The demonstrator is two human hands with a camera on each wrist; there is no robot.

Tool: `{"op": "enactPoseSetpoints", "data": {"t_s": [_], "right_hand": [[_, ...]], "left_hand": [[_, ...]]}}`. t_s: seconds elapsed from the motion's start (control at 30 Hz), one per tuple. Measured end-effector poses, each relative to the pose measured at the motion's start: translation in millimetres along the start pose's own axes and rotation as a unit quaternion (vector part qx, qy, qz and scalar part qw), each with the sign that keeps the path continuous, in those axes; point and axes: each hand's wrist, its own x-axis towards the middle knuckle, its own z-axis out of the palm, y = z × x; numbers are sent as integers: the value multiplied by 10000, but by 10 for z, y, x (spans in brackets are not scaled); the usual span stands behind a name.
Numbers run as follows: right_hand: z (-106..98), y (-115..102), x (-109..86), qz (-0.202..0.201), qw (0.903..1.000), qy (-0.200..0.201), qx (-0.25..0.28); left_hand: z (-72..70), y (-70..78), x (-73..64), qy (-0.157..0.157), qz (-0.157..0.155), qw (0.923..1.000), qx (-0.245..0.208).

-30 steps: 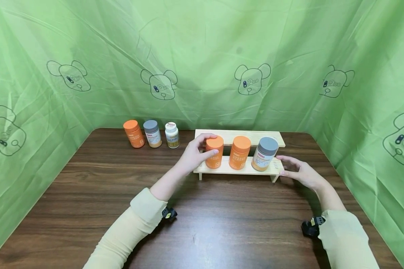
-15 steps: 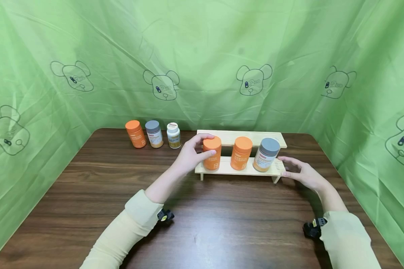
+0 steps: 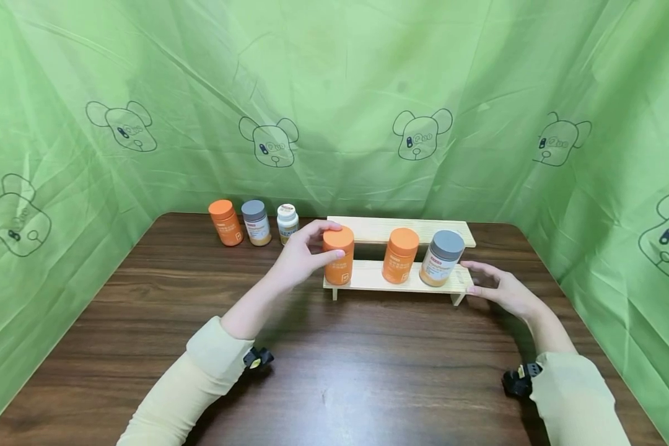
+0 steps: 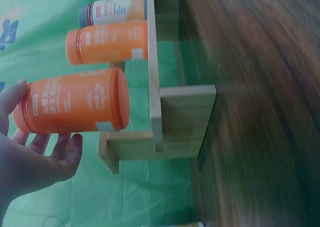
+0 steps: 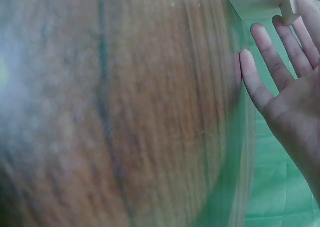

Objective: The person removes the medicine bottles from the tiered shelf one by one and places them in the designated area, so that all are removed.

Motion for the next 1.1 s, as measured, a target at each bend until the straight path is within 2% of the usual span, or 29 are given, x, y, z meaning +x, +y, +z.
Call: {"op": "enactPoseSetpoints", "data": {"t_s": [0.17, 0.23, 0.4, 0.5, 0.63, 0.87, 1.1], "right_hand": [[-2, -4, 3, 4, 10000, -11, 20], [-5, -6, 5, 0, 10000, -11, 35], [-9, -4, 11, -20, 9999, -15, 102], [-5, 5, 11, -27, 9999, -7, 105], [1, 10, 13, -38, 9999, 6, 99], [0, 14, 14, -64, 9999, -9, 128], [1, 8, 7, -32, 9999, -26, 107]], "left_hand": [[-130, 0, -25, -44, 93, 9999, -9], [-190, 80, -60, -42, 83, 9999, 50], [-330, 37, -72, -55, 86, 9997, 210], [-406, -109, -43, -73, 155, 9993, 318], [-515, -185, -41, -71, 141, 9989, 441], [-682, -321, -54, 88, -99, 9991, 393], [-784, -454, -86, 275, -189, 9982, 495]]}}
